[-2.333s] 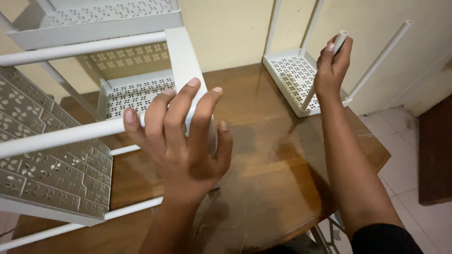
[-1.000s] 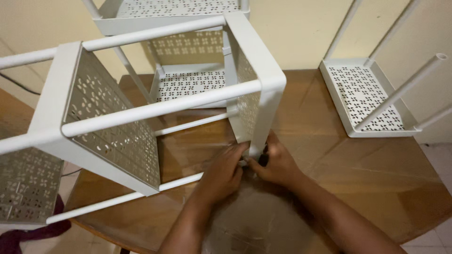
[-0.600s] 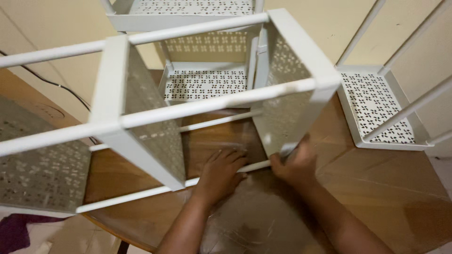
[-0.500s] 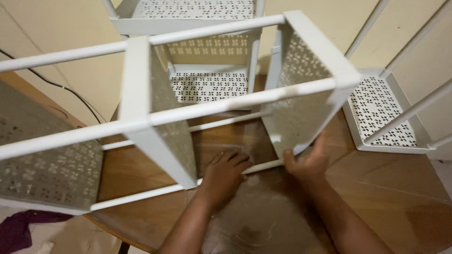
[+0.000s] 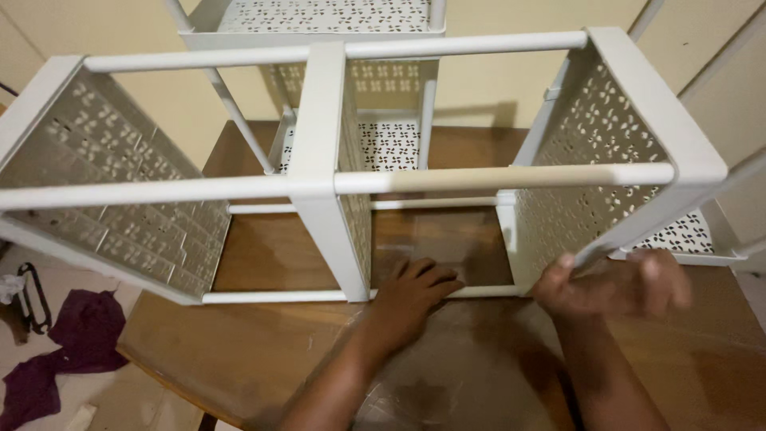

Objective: The person assembles a white plastic shelving unit by connecting vertical poles to perforated shelves using small plastic clips. They repeatedly attach and detach components, repositioning the unit on a wooden table to secure the frame.

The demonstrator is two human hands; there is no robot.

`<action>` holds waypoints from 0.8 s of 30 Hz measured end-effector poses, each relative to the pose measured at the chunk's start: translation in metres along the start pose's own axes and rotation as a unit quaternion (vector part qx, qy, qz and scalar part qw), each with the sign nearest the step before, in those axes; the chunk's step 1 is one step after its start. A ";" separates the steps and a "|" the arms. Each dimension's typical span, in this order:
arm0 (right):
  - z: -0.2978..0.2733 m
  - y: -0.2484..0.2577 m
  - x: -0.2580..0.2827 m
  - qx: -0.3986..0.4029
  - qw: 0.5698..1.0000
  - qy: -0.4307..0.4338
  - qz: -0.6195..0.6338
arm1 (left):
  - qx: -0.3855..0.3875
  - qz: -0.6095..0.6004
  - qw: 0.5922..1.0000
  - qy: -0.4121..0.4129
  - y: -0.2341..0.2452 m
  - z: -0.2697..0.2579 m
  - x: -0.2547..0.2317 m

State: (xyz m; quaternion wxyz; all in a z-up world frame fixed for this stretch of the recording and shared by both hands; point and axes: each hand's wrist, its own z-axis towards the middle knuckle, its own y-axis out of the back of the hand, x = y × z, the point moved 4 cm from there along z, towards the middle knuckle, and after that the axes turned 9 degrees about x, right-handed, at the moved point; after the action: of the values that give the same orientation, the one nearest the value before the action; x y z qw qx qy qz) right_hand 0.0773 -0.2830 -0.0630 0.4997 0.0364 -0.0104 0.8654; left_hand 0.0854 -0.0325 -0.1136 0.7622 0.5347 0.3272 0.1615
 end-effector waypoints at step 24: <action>-0.019 -0.075 0.095 0.567 0.782 0.004 0.259 | -0.316 0.078 0.944 0.061 0.102 -0.119 0.029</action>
State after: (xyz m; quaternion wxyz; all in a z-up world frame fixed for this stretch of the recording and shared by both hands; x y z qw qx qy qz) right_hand 0.0942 -0.1623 -0.0765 0.1456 0.3058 0.4749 0.8123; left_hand 0.0375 0.1073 -0.0548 0.8555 0.2796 0.2623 0.3481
